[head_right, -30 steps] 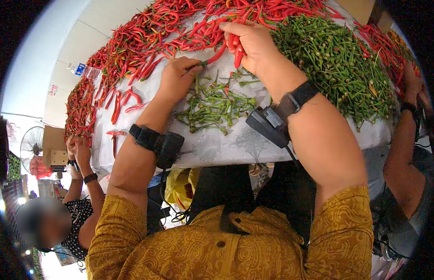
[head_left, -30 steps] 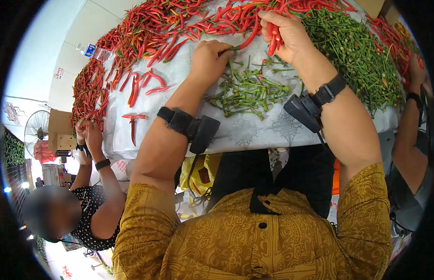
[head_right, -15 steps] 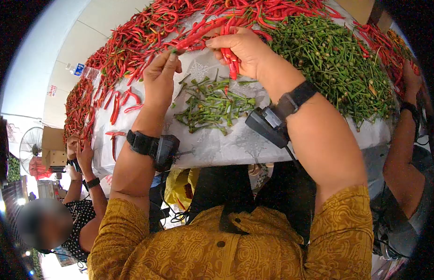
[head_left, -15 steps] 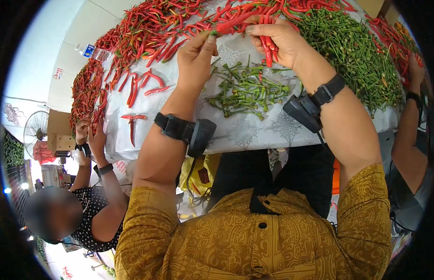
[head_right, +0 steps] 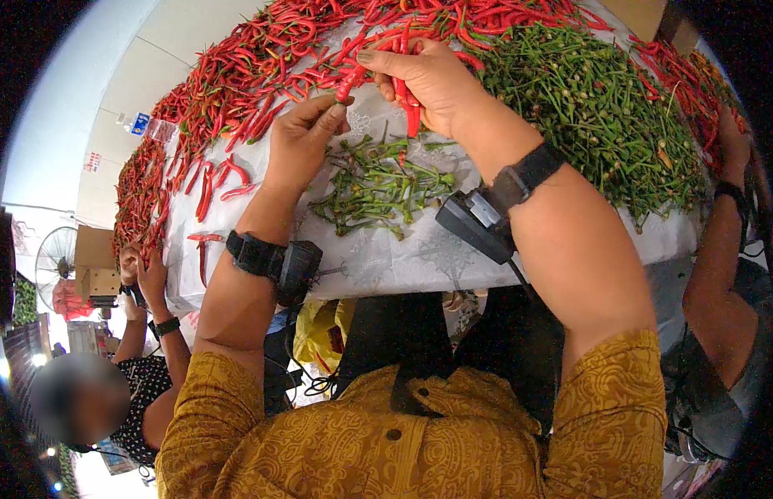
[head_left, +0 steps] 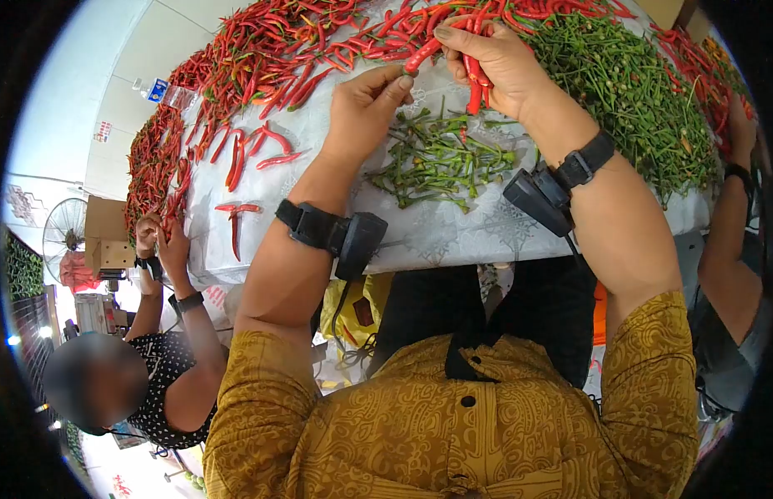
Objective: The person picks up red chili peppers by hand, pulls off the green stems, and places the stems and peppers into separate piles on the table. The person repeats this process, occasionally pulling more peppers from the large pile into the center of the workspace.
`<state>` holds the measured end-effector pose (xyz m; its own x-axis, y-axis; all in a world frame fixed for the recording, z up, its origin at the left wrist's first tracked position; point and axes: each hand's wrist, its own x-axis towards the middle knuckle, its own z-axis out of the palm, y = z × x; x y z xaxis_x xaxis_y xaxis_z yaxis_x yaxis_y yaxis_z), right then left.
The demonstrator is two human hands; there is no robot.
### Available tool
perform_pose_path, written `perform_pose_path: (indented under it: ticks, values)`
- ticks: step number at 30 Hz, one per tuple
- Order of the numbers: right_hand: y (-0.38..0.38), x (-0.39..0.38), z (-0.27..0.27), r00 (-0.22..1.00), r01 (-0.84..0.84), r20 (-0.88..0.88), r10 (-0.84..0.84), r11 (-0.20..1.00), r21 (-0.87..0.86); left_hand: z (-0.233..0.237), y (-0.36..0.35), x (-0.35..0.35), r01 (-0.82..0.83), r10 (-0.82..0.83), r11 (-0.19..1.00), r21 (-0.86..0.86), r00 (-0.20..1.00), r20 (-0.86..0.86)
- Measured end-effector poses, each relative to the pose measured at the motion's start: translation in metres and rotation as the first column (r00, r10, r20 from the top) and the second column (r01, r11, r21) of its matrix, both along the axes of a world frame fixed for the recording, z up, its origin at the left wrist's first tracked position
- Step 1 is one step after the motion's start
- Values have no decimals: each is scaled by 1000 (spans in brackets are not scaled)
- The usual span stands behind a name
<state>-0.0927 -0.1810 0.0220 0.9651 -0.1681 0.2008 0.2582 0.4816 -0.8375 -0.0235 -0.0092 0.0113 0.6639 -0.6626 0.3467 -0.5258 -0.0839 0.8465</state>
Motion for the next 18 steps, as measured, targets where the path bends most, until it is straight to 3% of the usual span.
perform_pose_path:
  ticks: [6,16,18]
  values:
    - [2,0,-2,995,99,-32,-100,995,-10,11,3,-10,8,-11,989,146,1000,20]
    - [0,3,-7,989,12,-147,2,995,100,12,4,-19,260,-266,961,92,962,60]
    - [-6,4,-7,975,115,-205,-83,982,152,10,6,-18,370,-369,929,8,927,-66]
